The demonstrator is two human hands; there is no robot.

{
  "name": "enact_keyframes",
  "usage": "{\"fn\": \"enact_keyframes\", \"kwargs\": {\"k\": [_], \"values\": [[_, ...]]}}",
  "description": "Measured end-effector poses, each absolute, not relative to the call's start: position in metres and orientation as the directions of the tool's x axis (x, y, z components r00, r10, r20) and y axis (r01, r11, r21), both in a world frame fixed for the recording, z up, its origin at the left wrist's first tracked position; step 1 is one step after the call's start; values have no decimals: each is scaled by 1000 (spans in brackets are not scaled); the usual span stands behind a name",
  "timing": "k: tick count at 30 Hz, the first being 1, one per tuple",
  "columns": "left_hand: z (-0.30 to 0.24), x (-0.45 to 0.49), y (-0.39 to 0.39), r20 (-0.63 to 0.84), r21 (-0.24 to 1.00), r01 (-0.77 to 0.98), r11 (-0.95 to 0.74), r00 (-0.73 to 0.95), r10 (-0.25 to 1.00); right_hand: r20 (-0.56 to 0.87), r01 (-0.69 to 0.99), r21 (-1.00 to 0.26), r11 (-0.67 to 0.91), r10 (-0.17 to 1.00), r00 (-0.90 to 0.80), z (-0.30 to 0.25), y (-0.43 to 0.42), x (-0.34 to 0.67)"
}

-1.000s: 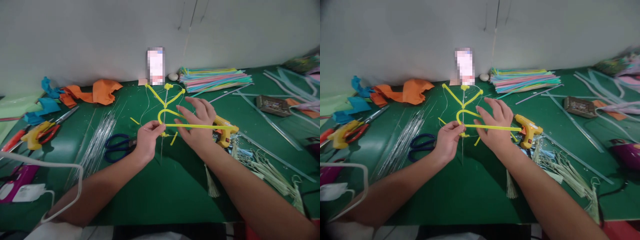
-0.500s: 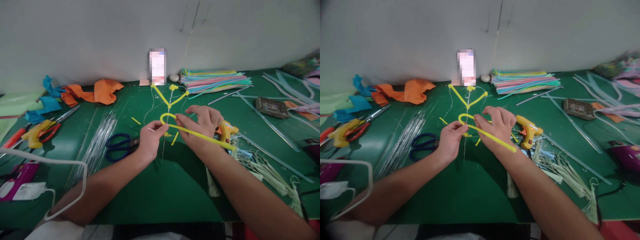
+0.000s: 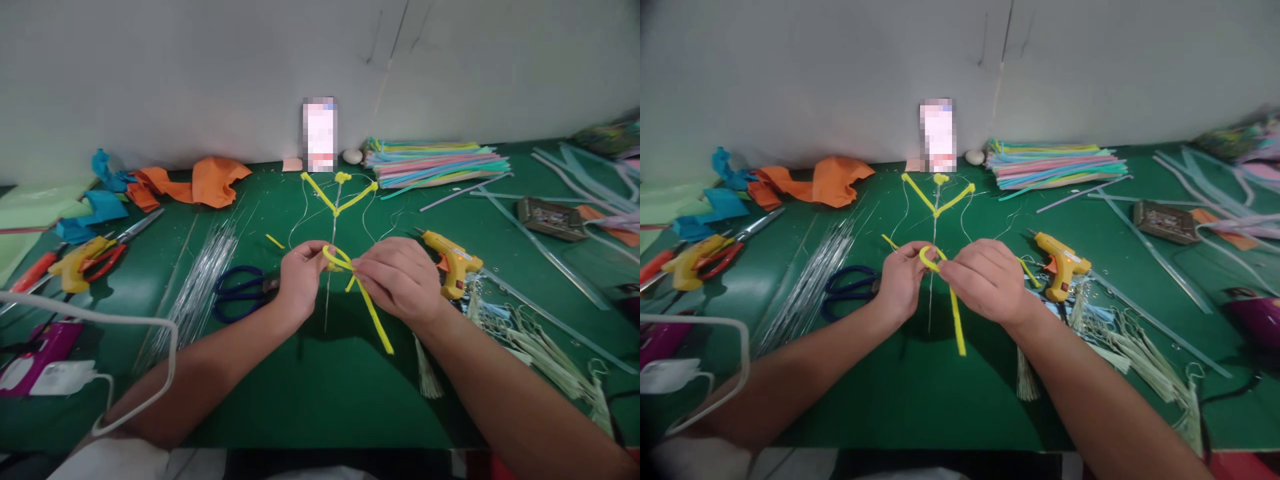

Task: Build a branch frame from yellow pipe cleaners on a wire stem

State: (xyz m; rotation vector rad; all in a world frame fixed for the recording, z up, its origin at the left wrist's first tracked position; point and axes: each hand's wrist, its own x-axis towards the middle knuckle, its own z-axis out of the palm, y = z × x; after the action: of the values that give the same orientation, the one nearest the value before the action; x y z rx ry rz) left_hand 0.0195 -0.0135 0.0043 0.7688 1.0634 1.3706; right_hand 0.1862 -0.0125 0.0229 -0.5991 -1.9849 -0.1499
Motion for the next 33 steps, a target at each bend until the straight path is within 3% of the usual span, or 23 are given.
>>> {"fn": "enact_keyframes", "kwargs": {"k": [10, 19, 24, 33], "values": [[-1, 20, -11, -130, 934, -349, 74, -139, 982, 775, 486, -393, 781, 565, -281, 43, -26, 181], [3, 15, -7, -190, 917, -381, 119, -155, 969, 821, 626, -287, 725, 523, -229, 25, -3, 203], [8, 13, -8, -217, 905, -395, 157, -112, 970, 767, 695, -360, 622, 622, -160, 14, 8, 217], [15, 14, -9, -162, 872, -483, 86, -118, 980, 758, 689, -351, 634, 624, -189, 9, 11, 214]]}}
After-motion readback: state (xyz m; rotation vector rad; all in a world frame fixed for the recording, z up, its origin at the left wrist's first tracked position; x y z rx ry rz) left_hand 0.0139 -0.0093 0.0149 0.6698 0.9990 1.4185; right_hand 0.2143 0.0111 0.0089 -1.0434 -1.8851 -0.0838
